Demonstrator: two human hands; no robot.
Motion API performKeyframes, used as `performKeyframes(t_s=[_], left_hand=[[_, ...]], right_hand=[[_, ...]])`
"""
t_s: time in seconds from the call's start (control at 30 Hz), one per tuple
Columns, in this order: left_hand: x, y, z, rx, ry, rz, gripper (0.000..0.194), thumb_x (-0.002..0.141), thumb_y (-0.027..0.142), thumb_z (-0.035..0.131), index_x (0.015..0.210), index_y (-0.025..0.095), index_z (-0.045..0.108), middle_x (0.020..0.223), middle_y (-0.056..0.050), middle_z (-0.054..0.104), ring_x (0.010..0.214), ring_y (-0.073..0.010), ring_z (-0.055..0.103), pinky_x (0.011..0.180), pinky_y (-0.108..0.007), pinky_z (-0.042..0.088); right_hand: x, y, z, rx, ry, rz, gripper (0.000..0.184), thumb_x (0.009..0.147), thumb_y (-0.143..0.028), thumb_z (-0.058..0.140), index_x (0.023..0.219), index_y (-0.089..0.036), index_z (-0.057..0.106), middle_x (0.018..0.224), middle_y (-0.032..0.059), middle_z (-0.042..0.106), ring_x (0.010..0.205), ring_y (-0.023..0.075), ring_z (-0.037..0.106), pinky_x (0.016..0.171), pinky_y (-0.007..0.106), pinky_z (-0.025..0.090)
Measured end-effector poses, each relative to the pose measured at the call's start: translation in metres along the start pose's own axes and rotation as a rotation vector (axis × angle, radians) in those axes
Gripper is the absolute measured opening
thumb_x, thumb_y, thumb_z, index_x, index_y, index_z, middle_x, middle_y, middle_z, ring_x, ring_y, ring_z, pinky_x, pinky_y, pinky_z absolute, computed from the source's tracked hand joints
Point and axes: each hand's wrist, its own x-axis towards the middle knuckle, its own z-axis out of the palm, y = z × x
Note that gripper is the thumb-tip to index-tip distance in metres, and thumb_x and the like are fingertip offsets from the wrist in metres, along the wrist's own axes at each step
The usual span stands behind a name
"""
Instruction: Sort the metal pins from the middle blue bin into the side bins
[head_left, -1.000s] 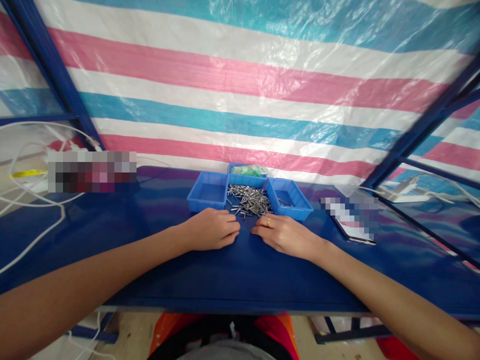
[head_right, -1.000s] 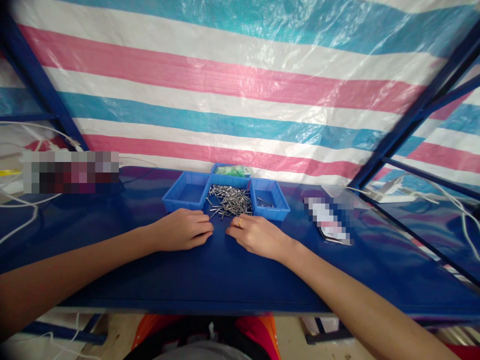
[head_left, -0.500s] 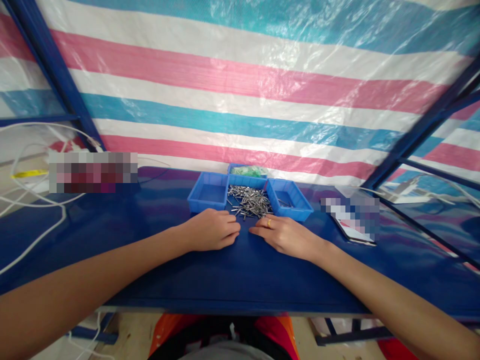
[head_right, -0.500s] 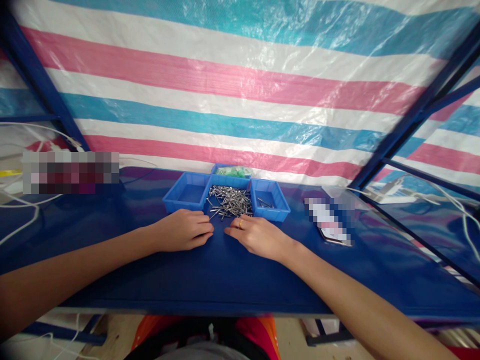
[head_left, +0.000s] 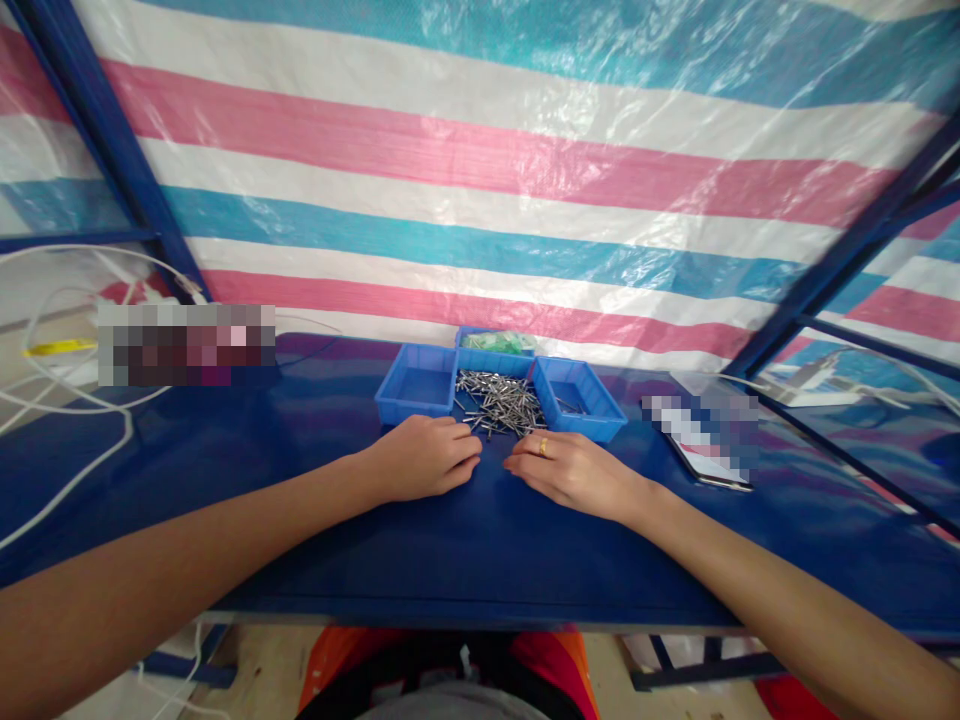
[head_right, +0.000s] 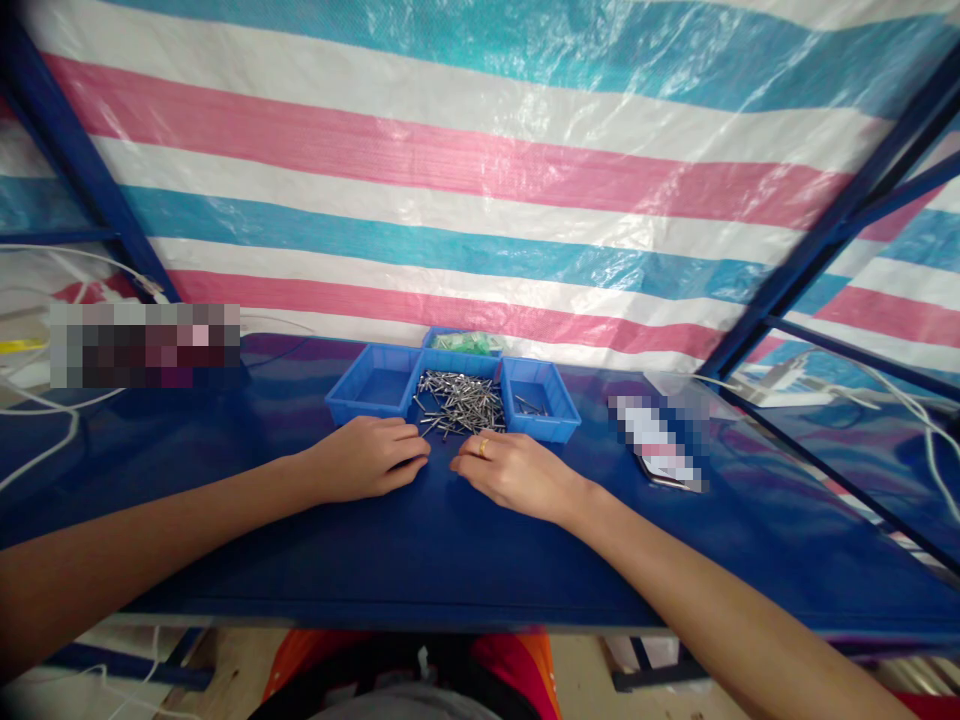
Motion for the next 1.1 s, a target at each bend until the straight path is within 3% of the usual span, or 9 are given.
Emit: performKeyframes(t_s=[0.17,0.47,0.87,1.1], left_hand=[[0.0016,0.0054,0.0018,-0.072,0.056,0.012,0.024,0.092,0.029,0.047,0.111,0.016,0.057,0.097,-0.005,0.063,0.087,-0.0175,0.058,0.074,-0.026,0.044],[0.0051,0.0059,0.0010,-0.041,0.019,0.163,0.024,0.095,0.027,0.043,0.084,0.016,0.063,0.078,-0.002,0.062,0.074,-0.0156,0.054,0.072,-0.027,0.040],[0.0027,0.0031,0.0006,-0.054,0.059,0.093,0.024,0.095,0.027,0.044,0.083,0.017,0.061,0.074,-0.001,0.062,0.071,-0.0148,0.054,0.066,-0.026,0.038],[0.0027,0.0039,-0.0002,-0.050,0.041,0.095,0.026,0.096,0.028,0.041,0.084,0.017,0.062,0.074,-0.001,0.061,0.071,-0.0153,0.054,0.065,-0.027,0.038]], right_hand=[[0.0010,-0.0017,0.0023,0.091,-0.005,-0.001,0.021,0.097,-0.017,0.039,0.103,-0.016,0.060,0.096,0.0074,0.065,0.087,0.0164,0.060,0.079,0.029,0.050],[0.0065,-0.0071,0.0008,0.091,0.040,-0.027,0.022,0.098,-0.020,0.038,0.094,-0.015,0.059,0.088,0.0055,0.067,0.080,0.0155,0.060,0.074,0.027,0.049],[0.0046,-0.0031,-0.0003,0.102,-0.033,0.111,0.023,0.098,-0.030,0.041,0.106,-0.016,0.057,0.089,0.0074,0.065,0.083,0.0168,0.061,0.077,0.029,0.049],[0.0028,-0.0022,0.0006,0.111,-0.087,0.088,0.024,0.099,-0.027,0.038,0.094,-0.016,0.060,0.080,0.0051,0.062,0.074,0.0148,0.059,0.072,0.026,0.046]])
